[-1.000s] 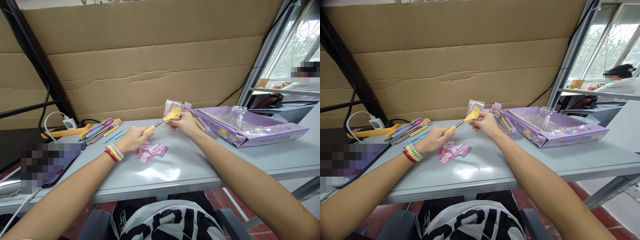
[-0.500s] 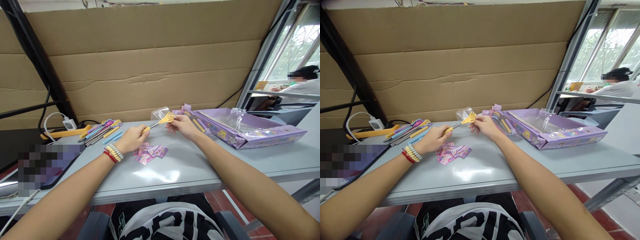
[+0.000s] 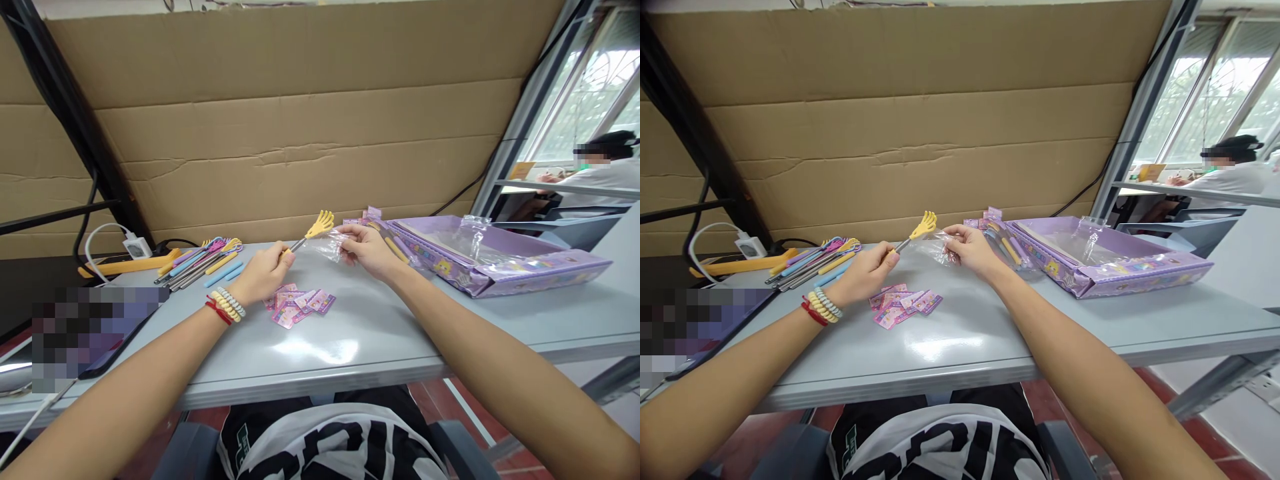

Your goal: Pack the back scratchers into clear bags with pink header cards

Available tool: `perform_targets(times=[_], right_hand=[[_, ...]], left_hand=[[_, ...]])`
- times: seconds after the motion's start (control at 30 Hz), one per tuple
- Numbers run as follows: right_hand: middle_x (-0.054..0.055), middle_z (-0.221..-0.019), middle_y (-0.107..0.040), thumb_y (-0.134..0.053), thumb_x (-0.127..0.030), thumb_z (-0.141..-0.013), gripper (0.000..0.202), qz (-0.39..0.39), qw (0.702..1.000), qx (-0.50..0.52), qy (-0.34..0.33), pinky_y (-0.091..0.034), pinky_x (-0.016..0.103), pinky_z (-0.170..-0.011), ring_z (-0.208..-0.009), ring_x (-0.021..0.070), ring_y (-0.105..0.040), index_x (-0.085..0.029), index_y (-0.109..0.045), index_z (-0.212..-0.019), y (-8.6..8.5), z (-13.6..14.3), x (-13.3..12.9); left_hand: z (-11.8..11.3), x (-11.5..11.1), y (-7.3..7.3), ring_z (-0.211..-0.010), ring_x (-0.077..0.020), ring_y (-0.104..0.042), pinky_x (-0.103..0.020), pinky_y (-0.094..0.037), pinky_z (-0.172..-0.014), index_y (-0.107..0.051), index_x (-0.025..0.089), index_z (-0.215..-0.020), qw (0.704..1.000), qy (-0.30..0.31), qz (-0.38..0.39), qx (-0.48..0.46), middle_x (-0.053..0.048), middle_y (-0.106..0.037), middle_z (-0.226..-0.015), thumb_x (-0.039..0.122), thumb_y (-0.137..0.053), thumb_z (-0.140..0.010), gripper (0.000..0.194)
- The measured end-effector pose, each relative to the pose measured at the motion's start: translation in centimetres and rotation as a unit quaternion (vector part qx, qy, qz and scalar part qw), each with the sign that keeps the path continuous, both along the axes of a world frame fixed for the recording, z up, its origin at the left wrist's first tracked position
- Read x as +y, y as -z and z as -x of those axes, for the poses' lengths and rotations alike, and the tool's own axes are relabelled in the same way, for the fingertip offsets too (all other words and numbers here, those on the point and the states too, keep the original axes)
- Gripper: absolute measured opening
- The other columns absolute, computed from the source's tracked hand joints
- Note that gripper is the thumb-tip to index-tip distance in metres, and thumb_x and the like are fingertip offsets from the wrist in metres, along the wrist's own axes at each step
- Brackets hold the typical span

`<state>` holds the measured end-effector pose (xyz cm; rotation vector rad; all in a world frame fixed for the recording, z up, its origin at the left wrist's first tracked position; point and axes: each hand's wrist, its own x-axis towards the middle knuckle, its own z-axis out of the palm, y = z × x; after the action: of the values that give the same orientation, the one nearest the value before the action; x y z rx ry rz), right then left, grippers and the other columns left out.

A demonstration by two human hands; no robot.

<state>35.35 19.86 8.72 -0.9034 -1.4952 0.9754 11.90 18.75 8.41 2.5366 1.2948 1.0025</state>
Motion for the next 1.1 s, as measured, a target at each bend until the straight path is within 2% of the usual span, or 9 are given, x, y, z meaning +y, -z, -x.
perform_targets(times=[0.13,0.27,0.4,0.5,0.6,0.7,0.9,0.97,1.1], right_hand=[[-0.003,-0.057,-0.061,-0.072,-0.030,-0.066,0.030,0.046,0.994,-0.067,-0.066,-0.040,0.023,-0.045,-0.046,0.0090,-0.051,-0.017,-0.057,-0.088,0.5,0.6,-0.5],[-0.004,-0.057,-0.063,-0.068,-0.022,-0.070,0.038,0.075,0.980,-0.121,-0.142,-0.042,0.023,-0.047,-0.049,0.0115,-0.057,-0.018,-0.052,-0.105,0.9,1.5,-1.2],[-0.007,-0.059,-0.064,-0.061,-0.016,-0.071,0.044,0.077,0.977,-0.102,-0.170,-0.040,0.022,-0.039,-0.040,0.0105,-0.053,-0.021,-0.046,-0.112,0.8,1.9,-1.5],[-0.003,-0.064,-0.065,-0.059,-0.017,-0.072,0.023,0.067,0.983,-0.083,-0.153,-0.039,0.022,-0.036,-0.039,0.0091,-0.052,-0.019,-0.053,-0.094,0.7,1.8,-1.3],[0.000,-0.070,-0.066,-0.061,-0.020,-0.074,0.011,0.054,0.987,-0.075,-0.134,-0.042,0.021,-0.036,-0.042,0.0083,-0.054,-0.017,-0.058,-0.084,0.8,1.9,-1.0],[0.001,-0.077,-0.067,-0.066,-0.027,-0.075,0.019,0.043,0.987,-0.089,-0.125,-0.044,0.020,-0.037,-0.051,0.0102,-0.060,-0.016,-0.059,-0.088,1.0,2.0,-1.1],[0.005,-0.091,-0.068,-0.071,-0.035,-0.072,0.036,0.050,0.965,-0.115,-0.229,-0.049,0.022,-0.044,-0.064,0.0135,-0.065,-0.016,-0.059,-0.100,0.8,2.3,-1.9],[0.005,-0.087,-0.068,-0.073,-0.036,-0.071,0.038,0.060,0.971,-0.094,-0.210,-0.049,0.022,-0.044,-0.064,0.0140,-0.065,-0.016,-0.056,-0.099,0.8,2.3,-1.8],[0.000,-0.073,-0.067,-0.077,-0.033,-0.067,0.054,0.075,0.991,-0.021,-0.107,-0.040,0.019,-0.037,-0.051,0.0121,-0.062,-0.018,-0.047,-0.109,0.9,1.9,-1.2]], left_hand=[[-0.6,-0.5,0.0,-0.059,-0.0151,-0.050,-0.027,-0.035,-0.058,-0.053,0.017,-0.108,0.998,-0.007,0.043,-0.034,0.004,-0.053,-0.061,0.048,-0.040,-0.090,0.038],[-1.2,-1.0,0.0,-0.064,-0.0161,-0.056,-0.027,-0.040,-0.060,-0.047,0.016,-0.126,0.996,-0.009,0.076,-0.055,0.002,-0.060,-0.068,0.050,-0.044,-0.088,0.051],[-1.1,-1.2,-0.3,-0.061,-0.0168,-0.060,-0.028,-0.043,-0.060,-0.050,0.017,-0.127,0.992,-0.011,0.110,-0.057,0.002,-0.063,-0.065,0.046,-0.044,-0.089,0.049],[-0.9,-0.9,-0.2,-0.055,-0.0163,-0.061,-0.027,-0.044,-0.057,-0.048,0.018,-0.132,0.986,0.020,0.153,-0.067,0.003,-0.063,-0.061,0.045,-0.043,-0.090,0.050],[-1.0,-0.6,0.3,-0.067,-0.0169,-0.065,-0.026,-0.046,-0.059,-0.045,0.019,-0.135,0.975,0.065,0.184,-0.105,0.000,-0.066,-0.074,0.046,-0.043,-0.090,0.053],[-1.4,-0.4,0.7,-0.080,-0.0172,-0.064,-0.026,-0.047,-0.064,-0.045,0.018,-0.134,0.965,0.081,0.192,-0.161,-0.001,-0.065,-0.081,0.044,-0.047,-0.088,0.053],[-1.4,-0.6,0.0,-0.066,-0.0125,-0.056,-0.026,-0.044,-0.061,-0.052,0.013,-0.118,0.949,0.039,0.186,-0.252,0.003,-0.058,-0.071,0.027,-0.066,-0.073,0.050],[-1.3,-0.9,-0.4,-0.062,-0.0105,-0.053,-0.024,-0.043,-0.059,-0.050,0.014,-0.117,0.940,0.049,0.193,-0.277,0.004,-0.056,-0.070,0.025,-0.068,-0.072,0.050],[-1.2,-1.3,-0.6,-0.057,-0.0076,-0.048,-0.023,-0.040,-0.055,-0.043,0.017,-0.127,0.928,0.120,0.220,-0.276,0.005,-0.055,-0.071,0.025,-0.069,-0.073,0.061]])
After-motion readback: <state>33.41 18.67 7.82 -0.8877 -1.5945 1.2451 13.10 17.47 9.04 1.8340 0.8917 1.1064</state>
